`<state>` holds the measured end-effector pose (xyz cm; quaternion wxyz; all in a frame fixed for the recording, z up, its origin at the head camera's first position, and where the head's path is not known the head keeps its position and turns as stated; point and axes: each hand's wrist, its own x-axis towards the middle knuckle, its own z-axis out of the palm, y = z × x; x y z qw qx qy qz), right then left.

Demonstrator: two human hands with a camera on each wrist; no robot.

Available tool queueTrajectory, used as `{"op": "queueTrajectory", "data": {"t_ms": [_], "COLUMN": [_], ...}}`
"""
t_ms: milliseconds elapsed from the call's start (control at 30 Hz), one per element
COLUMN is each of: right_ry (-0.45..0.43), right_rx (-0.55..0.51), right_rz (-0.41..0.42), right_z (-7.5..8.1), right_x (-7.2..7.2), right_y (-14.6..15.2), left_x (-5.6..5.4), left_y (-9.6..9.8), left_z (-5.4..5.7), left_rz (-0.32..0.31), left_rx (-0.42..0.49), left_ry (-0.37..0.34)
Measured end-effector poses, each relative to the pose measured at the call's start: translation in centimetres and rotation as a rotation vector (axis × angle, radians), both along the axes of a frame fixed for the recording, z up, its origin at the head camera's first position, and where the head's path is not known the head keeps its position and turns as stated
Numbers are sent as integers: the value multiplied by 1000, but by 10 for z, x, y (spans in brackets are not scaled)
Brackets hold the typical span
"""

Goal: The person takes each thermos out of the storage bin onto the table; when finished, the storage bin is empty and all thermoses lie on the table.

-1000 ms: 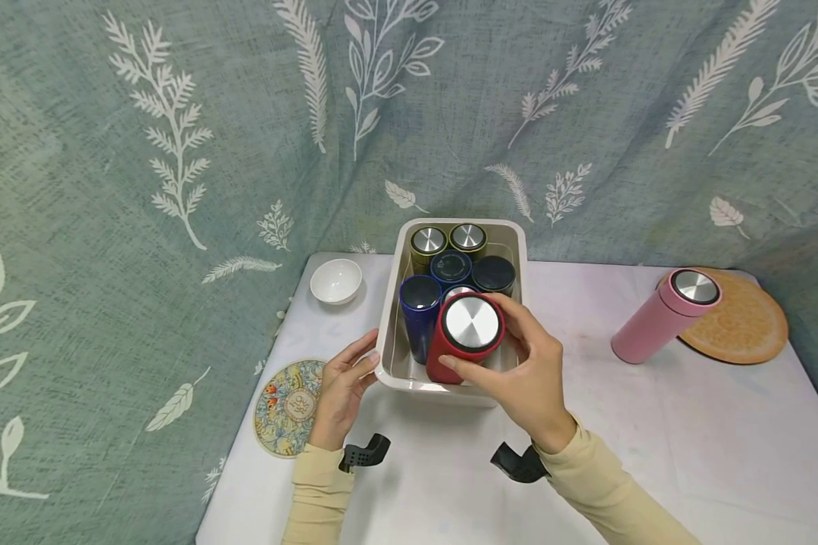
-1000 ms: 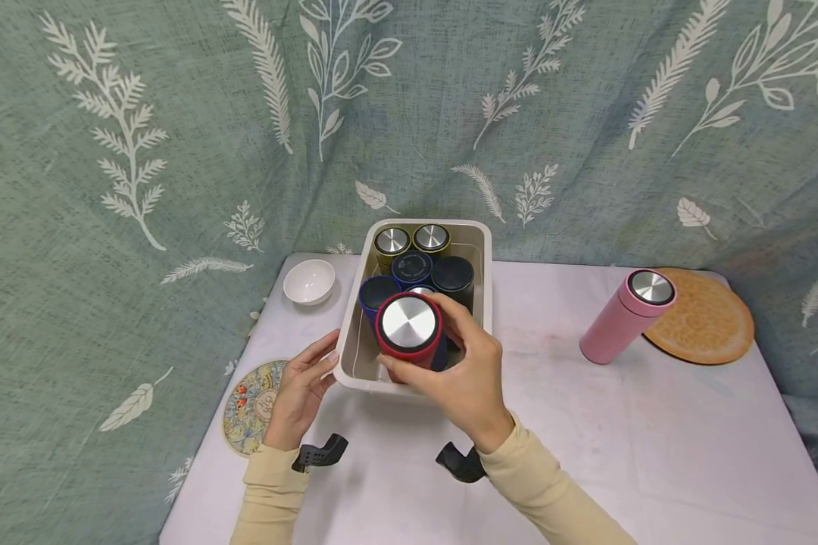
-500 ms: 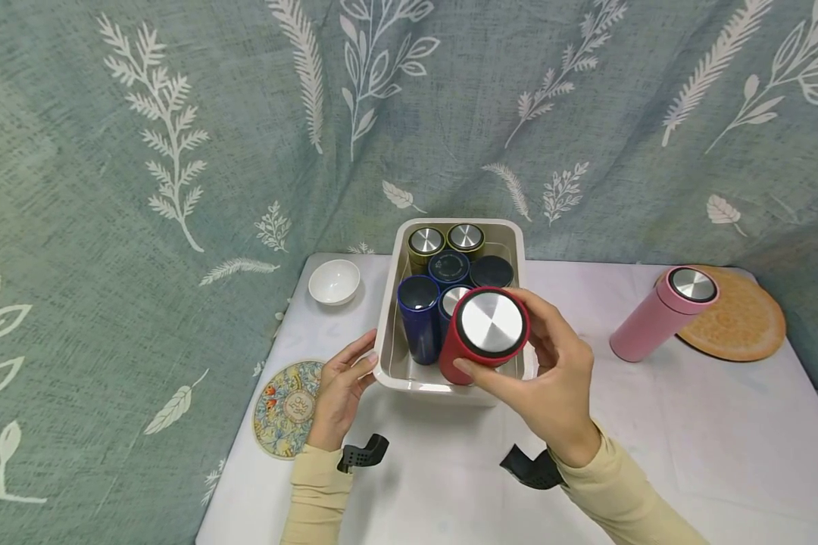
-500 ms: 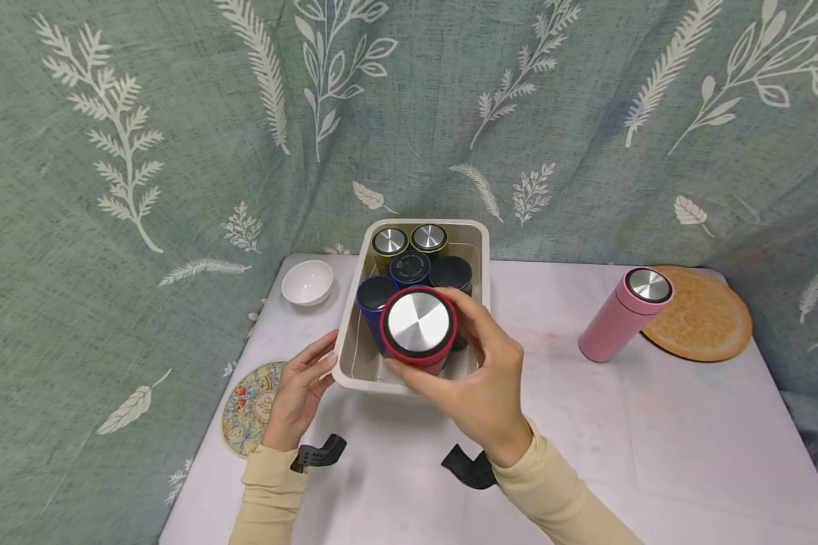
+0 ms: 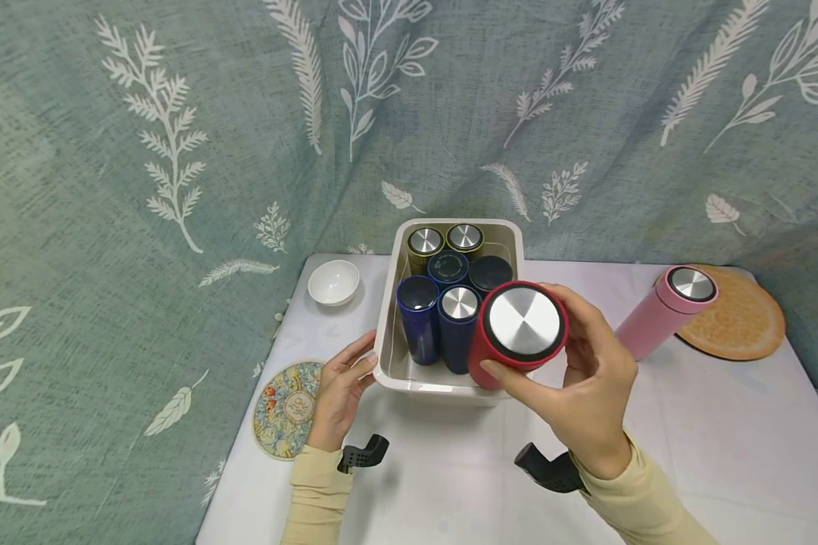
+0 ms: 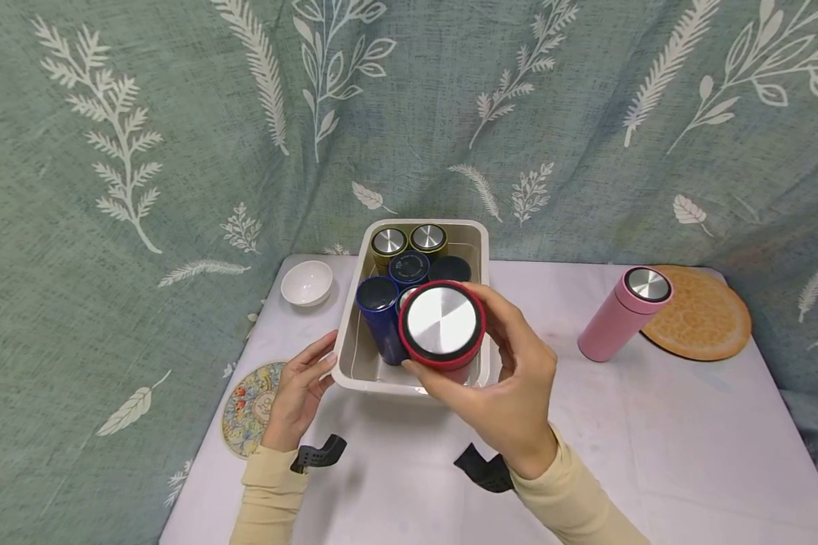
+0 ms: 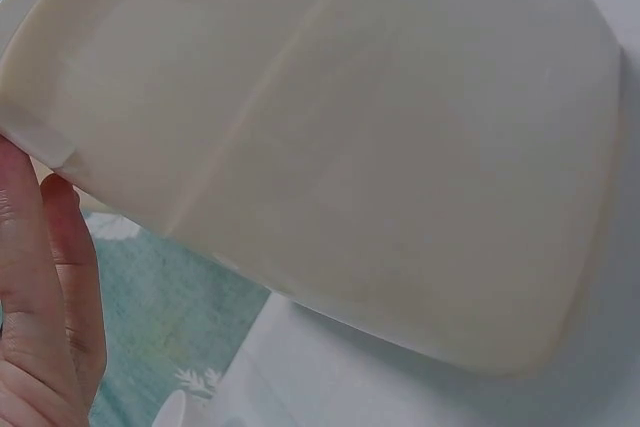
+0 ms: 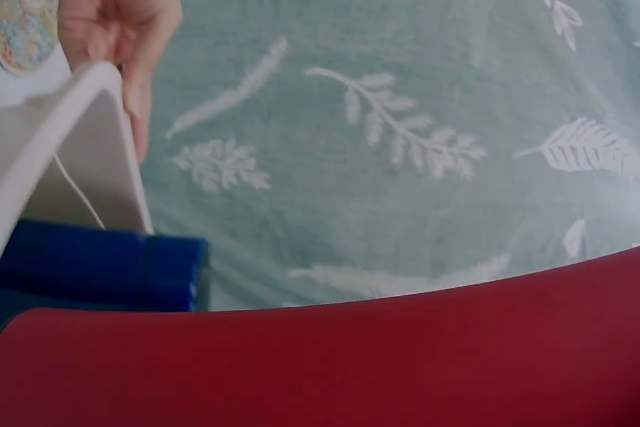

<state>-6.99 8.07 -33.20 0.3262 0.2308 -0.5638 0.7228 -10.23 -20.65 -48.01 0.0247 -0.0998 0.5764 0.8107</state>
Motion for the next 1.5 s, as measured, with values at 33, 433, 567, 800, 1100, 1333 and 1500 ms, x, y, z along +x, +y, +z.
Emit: {"op": "queueTrajectory", "data": {"t_ms": [33, 433, 567, 800, 1100, 1333, 1500], "right_ry": [10, 29, 8, -38, -72, -95, -116], "right_rx": [-13, -188, -223, -264, -287, -281, -261], "right_rz": [-4, -34, -44, -74, -128, -155, -162], "right_z": [1, 6, 5, 3, -4, -12, -20], "right_x": [0, -2, -2, -4, -7, -9, -12], "right_y": [2, 24, 30, 41, 56, 63, 67], "left_x": [0, 0, -1, 0, 0, 0, 0], "left_y": [0, 0, 0, 0, -1, -1, -2], "left_z": [0, -2, -2, -1, -1, 0, 0], "left_rz": [0, -1, -6, -10, -19, -27, -28], "left_rx": [1, 13, 11, 13, 5, -8, -9], "left_ry": [1, 7, 15, 18, 14, 12, 12]}}
